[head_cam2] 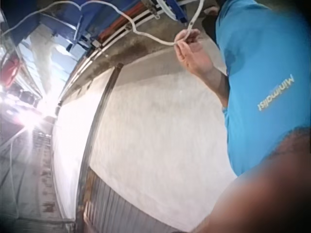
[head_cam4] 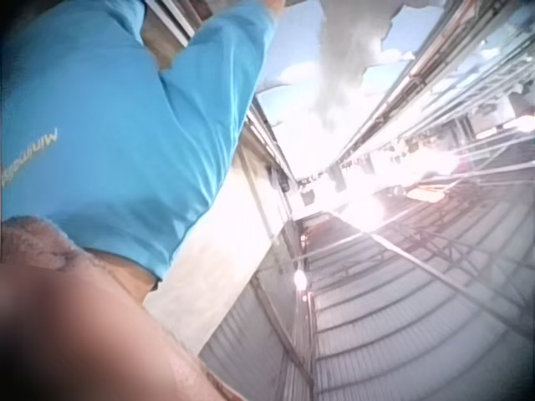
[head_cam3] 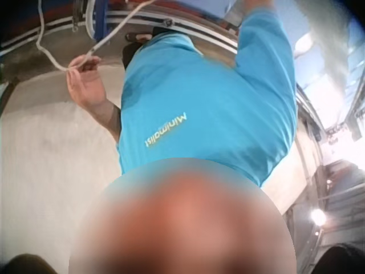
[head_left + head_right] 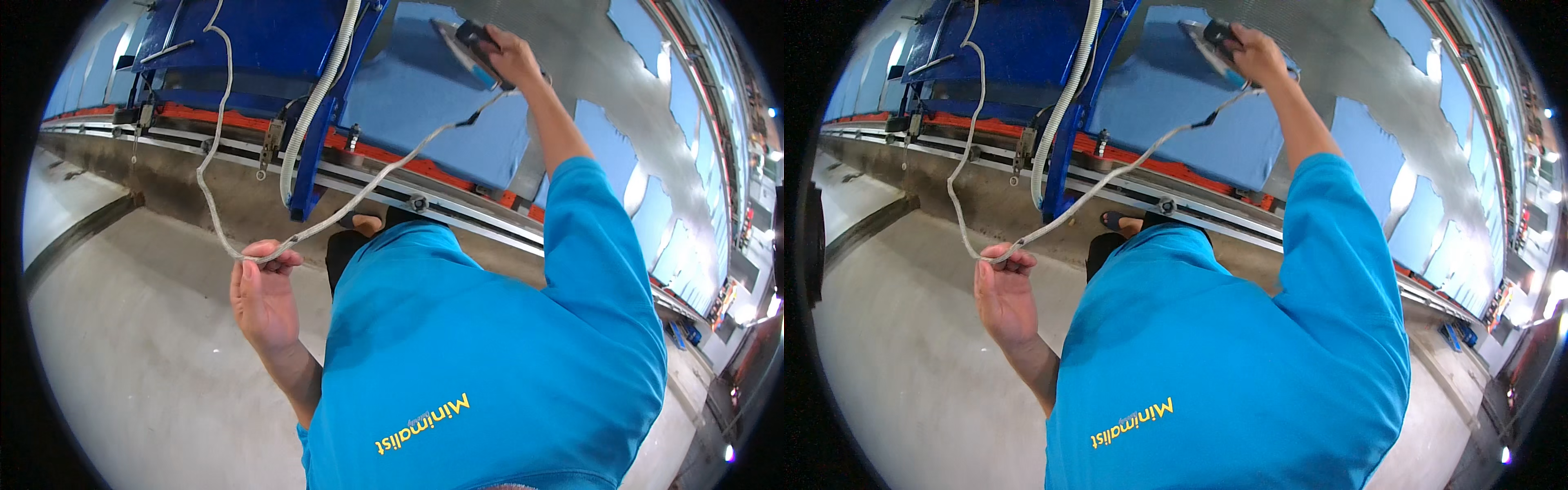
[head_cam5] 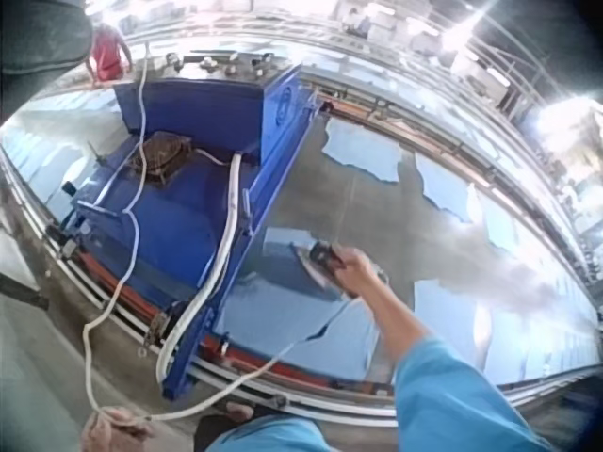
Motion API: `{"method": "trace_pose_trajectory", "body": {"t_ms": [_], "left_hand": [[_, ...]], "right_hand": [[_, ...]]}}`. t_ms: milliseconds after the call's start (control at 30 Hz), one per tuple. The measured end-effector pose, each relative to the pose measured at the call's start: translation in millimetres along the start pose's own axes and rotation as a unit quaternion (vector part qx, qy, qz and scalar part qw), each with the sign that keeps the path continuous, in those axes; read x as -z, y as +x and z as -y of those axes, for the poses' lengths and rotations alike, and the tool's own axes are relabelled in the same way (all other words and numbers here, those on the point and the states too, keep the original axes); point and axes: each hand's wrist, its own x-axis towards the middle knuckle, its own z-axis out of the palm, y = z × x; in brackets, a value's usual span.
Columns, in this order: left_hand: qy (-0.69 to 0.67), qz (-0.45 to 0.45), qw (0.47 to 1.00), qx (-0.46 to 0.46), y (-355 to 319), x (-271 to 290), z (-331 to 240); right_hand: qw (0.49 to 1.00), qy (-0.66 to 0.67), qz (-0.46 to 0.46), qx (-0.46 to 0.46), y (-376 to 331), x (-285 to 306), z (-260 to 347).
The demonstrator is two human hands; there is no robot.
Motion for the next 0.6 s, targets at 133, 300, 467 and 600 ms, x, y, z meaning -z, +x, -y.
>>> {"method": "trace_pose_trajectory", "body": {"t_ms": [133,300,467,600], "left_hand": [[-0.006,-0.011,1.0,0.003,-12.7,-3.3,29.6],[-0.013,-0.045,0.999,-0.004,-19.9,29.3,48.5],[-0.028,-0.05,0.998,-0.011,-14.5,55.3,50.9],[-0.049,-0.026,0.998,0.0,1.4,81.6,39.5]], "right_hand": [[0.989,-0.08,0.053,-0.115,7.4,-6.1,9.2],[0.995,-0.072,0.051,-0.055,-82.2,-57.7,50.8],[0.988,0.016,0.156,-0.009,-193.7,-46.5,119.3],[0.982,0.036,0.181,-0.044,-193.9,-27.9,126.9]]}}
